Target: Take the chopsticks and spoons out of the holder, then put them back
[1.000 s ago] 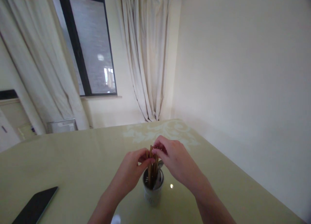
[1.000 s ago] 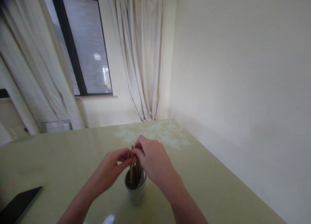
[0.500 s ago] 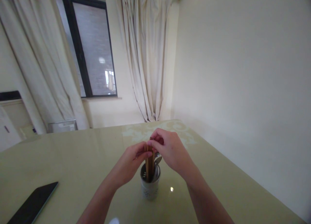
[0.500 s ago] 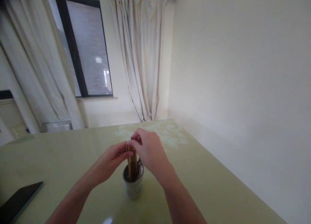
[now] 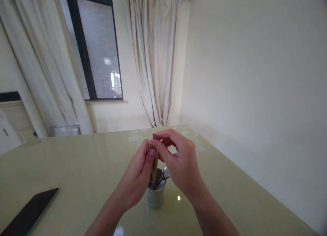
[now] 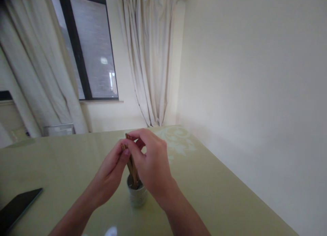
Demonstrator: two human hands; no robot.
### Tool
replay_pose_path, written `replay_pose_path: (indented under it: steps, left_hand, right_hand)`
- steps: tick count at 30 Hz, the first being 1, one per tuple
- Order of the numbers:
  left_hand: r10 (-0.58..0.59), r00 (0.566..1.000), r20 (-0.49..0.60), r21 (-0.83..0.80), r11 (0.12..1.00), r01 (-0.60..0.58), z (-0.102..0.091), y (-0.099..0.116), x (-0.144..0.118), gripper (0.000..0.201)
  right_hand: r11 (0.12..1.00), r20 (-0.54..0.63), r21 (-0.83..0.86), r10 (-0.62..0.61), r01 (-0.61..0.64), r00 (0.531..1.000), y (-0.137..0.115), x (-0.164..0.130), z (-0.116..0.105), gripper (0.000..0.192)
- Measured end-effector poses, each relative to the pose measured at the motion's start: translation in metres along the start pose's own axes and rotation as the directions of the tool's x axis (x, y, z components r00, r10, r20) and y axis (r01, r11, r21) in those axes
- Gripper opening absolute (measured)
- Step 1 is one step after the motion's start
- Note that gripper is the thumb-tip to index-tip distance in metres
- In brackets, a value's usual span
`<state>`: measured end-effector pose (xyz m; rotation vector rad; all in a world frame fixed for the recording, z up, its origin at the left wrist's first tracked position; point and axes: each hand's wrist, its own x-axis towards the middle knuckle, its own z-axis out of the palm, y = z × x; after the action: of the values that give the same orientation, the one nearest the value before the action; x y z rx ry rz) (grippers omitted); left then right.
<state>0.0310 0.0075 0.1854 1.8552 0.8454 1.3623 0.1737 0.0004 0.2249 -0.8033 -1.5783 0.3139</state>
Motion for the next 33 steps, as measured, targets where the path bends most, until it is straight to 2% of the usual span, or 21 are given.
replay_pose_path:
  steps: [4, 7, 10, 13, 15, 17, 19, 24, 28, 30, 33]
  left_hand:
    - [0.032, 0.996, -0.088, 0.047, 0.999, -0.028, 0.003, 0.026, -0.018, 0.03]
    - [0.132, 0.983, -0.127, 0.121, 0.986, -0.117, 0.006, 0.044, -0.03, 0.034]
    - [0.221, 0.969, -0.114, 0.204, 0.959, -0.195, 0.004, 0.051, -0.033, 0.033]
    - [0.178, 0.981, -0.082, 0.271, 0.951, -0.15, -0.004, 0.048, -0.028, 0.028]
    - [0.112, 0.993, -0.025, 0.288, 0.953, -0.1, -0.007, 0.043, -0.024, 0.025]
    - [0.059, 0.997, 0.048, 0.259, 0.963, -0.069, -0.007, 0.039, -0.021, 0.024]
    - [0.017, 0.995, 0.097, 0.204, 0.978, -0.037, -0.004, 0.036, -0.02, 0.026]
    - [-0.037, 0.983, 0.182, 0.169, 0.986, 0.006, -0.003, 0.039, -0.017, 0.032]
    - [-0.035, 0.966, 0.256, 0.091, 0.996, 0.012, -0.007, 0.045, -0.017, 0.033]
    - [-0.027, 0.964, 0.263, 0.068, 0.998, 0.009, -0.009, 0.045, -0.018, 0.033]
    - [-0.037, 0.967, 0.25, 0.058, 0.998, 0.023, -0.011, 0.041, -0.02, 0.034]
  right_hand:
    - [0.988, -0.078, 0.081, -0.126, 0.132, 0.989, -0.023, -0.012, -0.008, 0.006]
    - [0.953, -0.171, 0.138, -0.247, 0.271, 0.954, -0.039, -0.022, -0.014, 0.017]
    - [0.924, -0.238, 0.082, -0.345, 0.373, 0.908, -0.048, -0.029, -0.019, 0.026]
    - [0.915, -0.3, -0.032, -0.392, 0.402, 0.87, -0.047, -0.029, -0.024, 0.038]
    - [0.917, -0.223, -0.09, -0.398, 0.388, 0.89, -0.045, -0.026, -0.026, 0.051]
    - [0.922, -0.033, -0.124, -0.372, 0.366, 0.928, -0.041, -0.022, -0.025, 0.06]
    - [0.925, 0.117, -0.144, -0.336, 0.351, 0.934, -0.036, -0.018, -0.021, 0.061]
    - [0.929, 0.082, -0.145, -0.332, 0.341, 0.94, -0.026, -0.013, -0.016, 0.059]
    - [0.95, 0.22, -0.08, -0.278, 0.301, 0.935, -0.027, -0.014, -0.012, 0.055]
    - [0.962, 0.233, -0.065, -0.245, 0.266, 0.941, -0.028, -0.014, -0.008, 0.051]
    - [0.971, 0.28, -0.075, -0.197, 0.226, 0.94, -0.026, -0.014, -0.003, 0.055]
